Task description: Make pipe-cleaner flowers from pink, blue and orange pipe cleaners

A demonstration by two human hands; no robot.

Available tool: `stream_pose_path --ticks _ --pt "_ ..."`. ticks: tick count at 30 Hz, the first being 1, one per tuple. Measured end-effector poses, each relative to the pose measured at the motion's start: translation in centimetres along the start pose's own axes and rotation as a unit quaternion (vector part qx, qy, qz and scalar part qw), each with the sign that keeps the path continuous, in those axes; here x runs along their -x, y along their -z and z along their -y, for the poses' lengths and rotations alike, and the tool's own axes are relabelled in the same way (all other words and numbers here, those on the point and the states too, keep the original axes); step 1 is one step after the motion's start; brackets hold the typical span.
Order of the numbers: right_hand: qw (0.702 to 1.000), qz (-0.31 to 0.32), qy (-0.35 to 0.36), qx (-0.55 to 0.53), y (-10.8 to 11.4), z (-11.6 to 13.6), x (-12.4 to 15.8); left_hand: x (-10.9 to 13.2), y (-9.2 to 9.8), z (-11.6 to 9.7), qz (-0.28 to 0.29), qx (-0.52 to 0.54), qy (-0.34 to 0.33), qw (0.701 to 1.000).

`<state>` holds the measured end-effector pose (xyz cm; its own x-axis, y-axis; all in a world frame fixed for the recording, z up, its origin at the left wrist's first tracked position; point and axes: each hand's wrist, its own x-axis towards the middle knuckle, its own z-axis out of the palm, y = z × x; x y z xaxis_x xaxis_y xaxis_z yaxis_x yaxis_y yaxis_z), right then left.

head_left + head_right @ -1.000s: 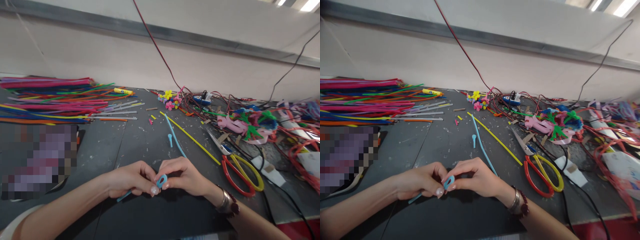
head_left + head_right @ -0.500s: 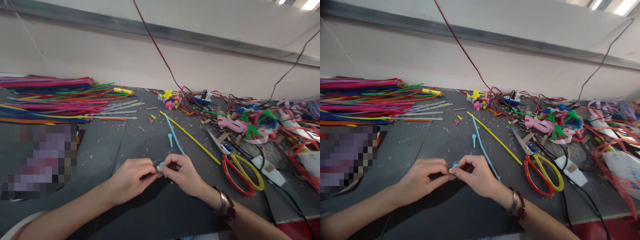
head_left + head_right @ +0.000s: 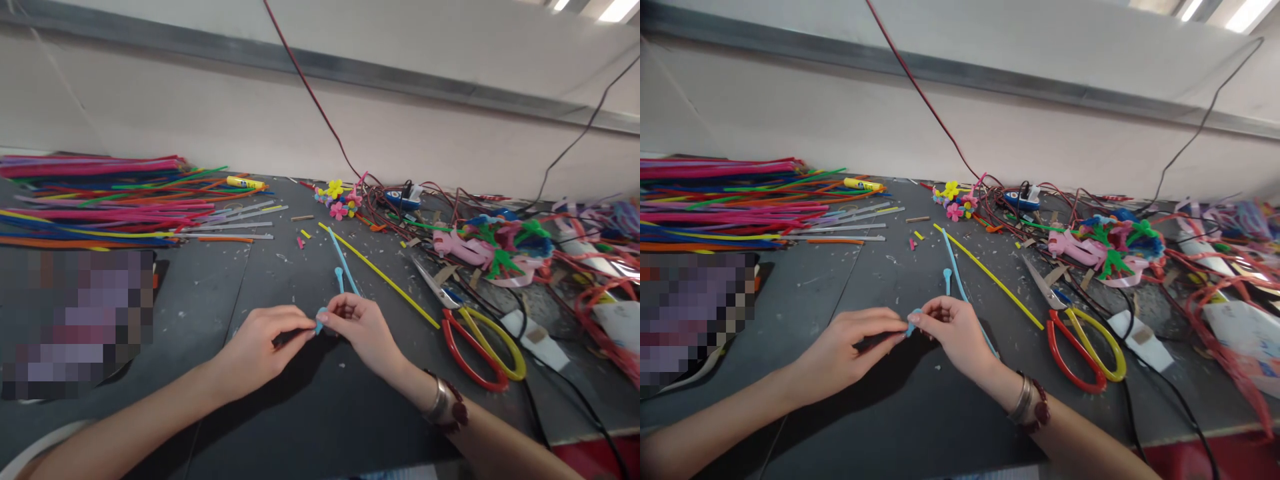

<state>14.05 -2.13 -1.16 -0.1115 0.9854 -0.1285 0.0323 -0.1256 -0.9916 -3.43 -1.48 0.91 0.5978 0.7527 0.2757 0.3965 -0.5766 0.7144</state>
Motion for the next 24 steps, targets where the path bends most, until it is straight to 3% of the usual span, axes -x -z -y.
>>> stream_pose_path --ticks 4,9,14,18,21,24 --pt "0.988 -0.066 0.097 0.102 -0.1 0.0 0.7 0.1 -0.2 0.0 -0.009 0.002 0.049 0.999" --pt "0.963 -0.009 0.183 0.199 -0.1 0.1 1.1 0.2 -0.2 0.2 -0.044 0.004 0.068 0.997" --pt "0.967 0.052 0.174 0.179 0.2 0.2 0.7 0.2 -0.2 0.3 -0.061 0.012 0.044 0.997" --pt "0.97 0.049 0.156 0.178 0.6 0.0 0.5 0.3 -0.4 0.3 -0.023 0.036 0.011 0.999" --pt "0.963 0.053 0.168 0.203 0.7 -0.2 0.5 0.3 -0.4 0.4 -0.005 0.04 0.019 0.999" --pt "0.954 0.058 0.197 0.22 0.6 -0.2 0.6 0.3 -0.3 0.6 -0.021 0.023 0.045 0.999"
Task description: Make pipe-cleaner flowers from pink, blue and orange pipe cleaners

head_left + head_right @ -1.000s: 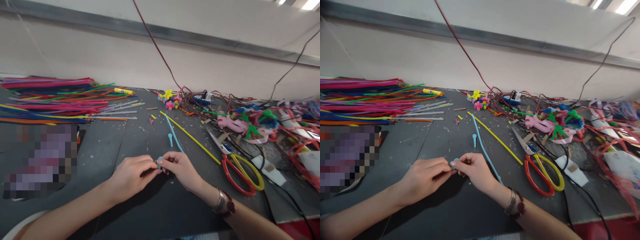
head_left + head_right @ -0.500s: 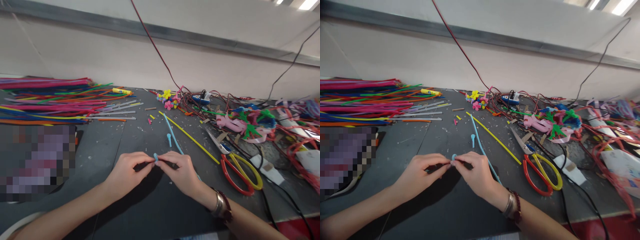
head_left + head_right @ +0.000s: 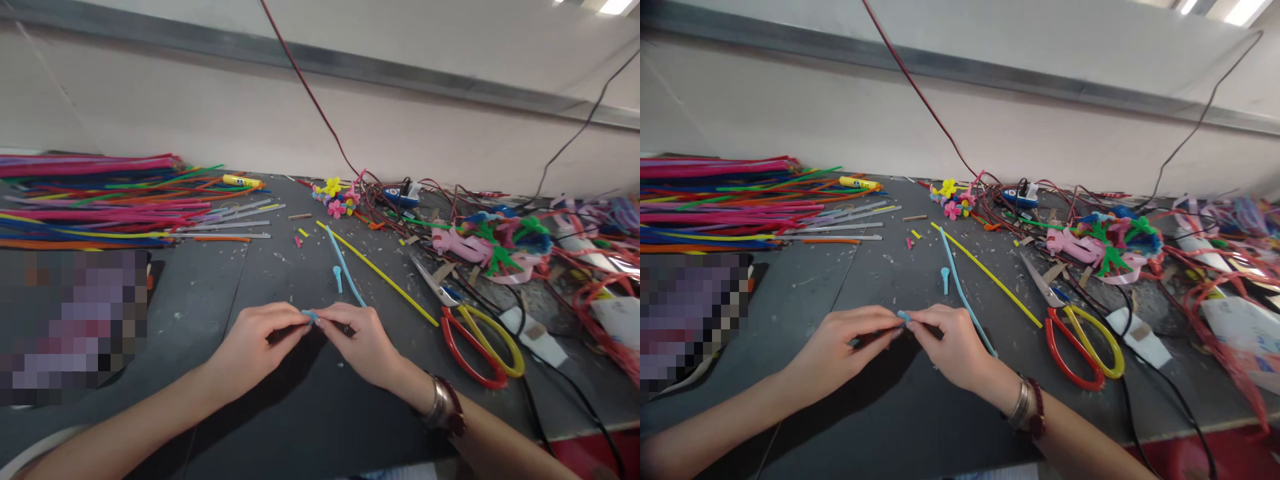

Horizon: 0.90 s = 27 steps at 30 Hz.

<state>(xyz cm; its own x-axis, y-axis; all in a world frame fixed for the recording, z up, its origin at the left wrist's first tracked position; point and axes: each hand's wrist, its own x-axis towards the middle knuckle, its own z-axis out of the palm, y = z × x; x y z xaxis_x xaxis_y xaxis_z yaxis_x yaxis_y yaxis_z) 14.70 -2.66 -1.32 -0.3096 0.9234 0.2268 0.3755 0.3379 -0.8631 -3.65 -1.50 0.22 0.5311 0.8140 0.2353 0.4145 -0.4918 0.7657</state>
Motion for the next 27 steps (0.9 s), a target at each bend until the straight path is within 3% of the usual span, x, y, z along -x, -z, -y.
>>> stream_pose_path --ticks 7,12,20,27 --pt "1.0 -0.005 -0.026 -0.008 -0.1 0.1 0.1 -0.3 0.3 0.0 -0.028 0.029 0.095 0.995" --pt "0.996 0.005 -0.051 -0.076 -0.1 0.1 0.1 -0.6 0.4 0.0 0.008 0.13 0.171 0.977" --pt "0.999 0.0 0.0 0.036 0.3 0.5 -0.1 -0.6 0.4 -0.1 0.006 0.153 0.229 0.961" --pt "0.999 -0.001 -0.022 0.042 0.6 0.3 -0.2 -1.1 0.7 0.1 0.055 0.306 0.301 0.902"
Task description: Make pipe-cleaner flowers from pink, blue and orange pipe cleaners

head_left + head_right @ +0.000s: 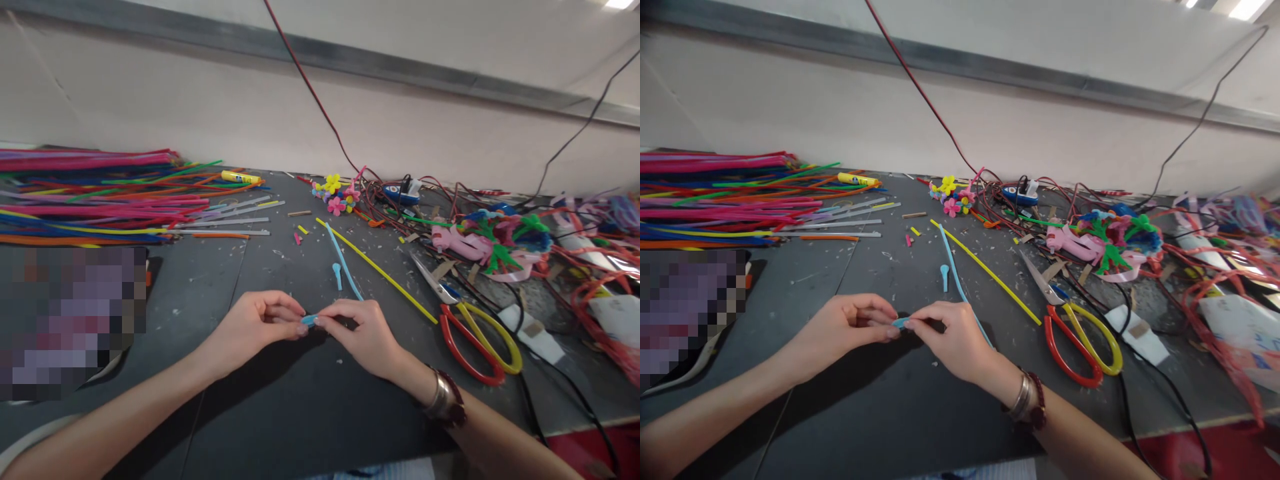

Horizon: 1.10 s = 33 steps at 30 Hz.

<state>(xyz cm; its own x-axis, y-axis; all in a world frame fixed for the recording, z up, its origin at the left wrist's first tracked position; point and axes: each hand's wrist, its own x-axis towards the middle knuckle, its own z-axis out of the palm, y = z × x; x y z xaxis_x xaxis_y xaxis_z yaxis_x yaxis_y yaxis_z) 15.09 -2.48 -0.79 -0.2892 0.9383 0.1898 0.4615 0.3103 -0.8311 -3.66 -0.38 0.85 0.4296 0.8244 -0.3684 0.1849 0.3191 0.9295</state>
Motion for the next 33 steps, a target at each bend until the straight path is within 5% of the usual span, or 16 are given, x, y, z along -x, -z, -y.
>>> stream_pose_path --ticks 6,12,17,19,22,27,33 --pt "0.989 0.03 -0.065 -0.132 0.1 0.2 -0.1 -0.2 0.4 0.1 0.031 0.093 0.055 0.994" --pt "0.918 0.076 -0.162 -0.354 -0.4 -0.2 -0.3 -0.3 0.5 0.3 0.05 0.142 0.085 0.985" --pt "0.913 0.088 -0.173 -0.359 -0.7 -0.2 -0.4 -0.1 0.5 0.0 0.046 0.149 0.115 0.981" --pt "0.955 0.061 -0.121 -0.265 -0.6 0.0 -0.3 -0.1 0.5 -0.1 0.039 0.148 0.114 0.982" --pt "0.997 -0.028 0.062 -0.041 -0.2 0.0 -0.1 0.0 0.4 -0.1 0.032 0.144 0.104 0.984" --pt "0.923 -0.031 0.333 0.187 0.5 -0.7 0.2 -0.1 0.3 0.1 0.036 0.157 0.101 0.982" --pt "0.908 -0.055 0.341 0.235 0.9 -0.9 0.2 -0.1 0.6 -0.1 0.075 0.229 0.119 0.963"
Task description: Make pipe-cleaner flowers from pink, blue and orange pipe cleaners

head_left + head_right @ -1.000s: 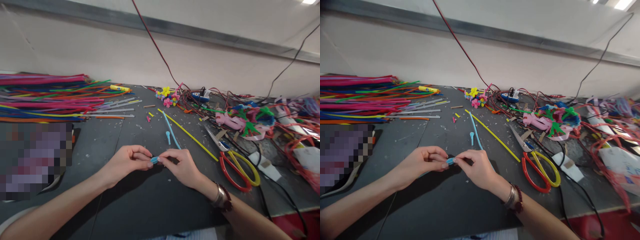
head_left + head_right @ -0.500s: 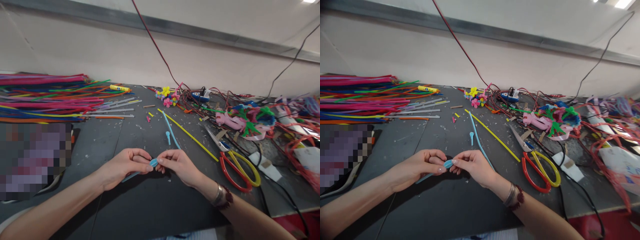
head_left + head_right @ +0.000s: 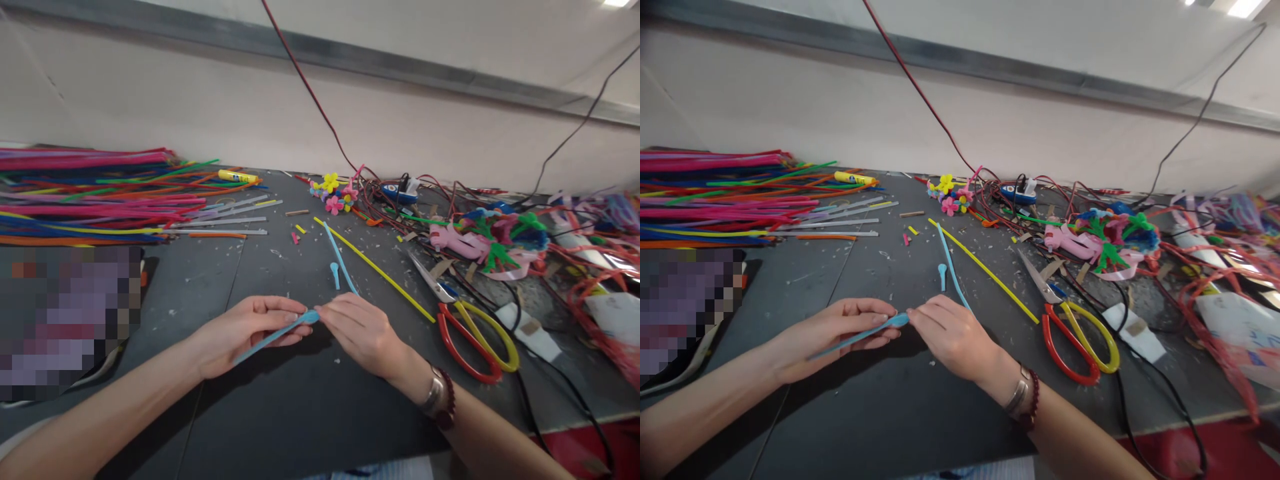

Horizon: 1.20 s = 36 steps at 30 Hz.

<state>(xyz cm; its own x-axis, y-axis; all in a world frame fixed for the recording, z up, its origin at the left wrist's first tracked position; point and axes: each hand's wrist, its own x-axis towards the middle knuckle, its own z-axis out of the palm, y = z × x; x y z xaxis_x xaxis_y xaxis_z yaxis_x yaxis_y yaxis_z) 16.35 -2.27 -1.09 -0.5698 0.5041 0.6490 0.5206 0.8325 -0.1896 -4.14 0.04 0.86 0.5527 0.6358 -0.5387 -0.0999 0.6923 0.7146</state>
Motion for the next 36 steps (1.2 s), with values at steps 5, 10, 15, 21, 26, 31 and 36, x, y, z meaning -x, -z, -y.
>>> stream_pose_path --ticks 5,10,15,21,26,31,36 --pt "1.0 0.005 -0.017 -0.019 -0.2 -0.1 0.3 0.1 0.2 0.0 0.006 -0.017 0.001 1.0" --pt "0.989 -0.002 -0.103 -0.105 -0.9 0.6 0.3 0.1 -0.2 0.0 -0.015 -0.134 -0.034 0.99" --pt "0.952 0.026 -0.233 -0.195 -0.8 1.8 -0.4 0.1 -0.2 0.0 -0.033 -0.272 -0.14 0.952" --pt "0.859 0.1 -0.362 -0.347 -0.7 2.2 -0.7 0.0 -0.1 -0.1 -0.052 -0.328 -0.164 0.929" --pt "0.791 0.13 -0.408 -0.437 -0.5 2.1 -1.1 0.0 -0.1 -0.3 -0.07 -0.291 -0.128 0.946" --pt "0.918 0.103 -0.283 -0.258 -0.4 2.4 -1.0 -0.1 -0.1 -0.3 -0.08 -0.297 -0.133 0.942" --pt "0.977 0.084 -0.164 -0.111 -1.3 2.2 -0.1 -0.1 -0.4 -0.2 -0.101 -0.296 -0.138 0.94"
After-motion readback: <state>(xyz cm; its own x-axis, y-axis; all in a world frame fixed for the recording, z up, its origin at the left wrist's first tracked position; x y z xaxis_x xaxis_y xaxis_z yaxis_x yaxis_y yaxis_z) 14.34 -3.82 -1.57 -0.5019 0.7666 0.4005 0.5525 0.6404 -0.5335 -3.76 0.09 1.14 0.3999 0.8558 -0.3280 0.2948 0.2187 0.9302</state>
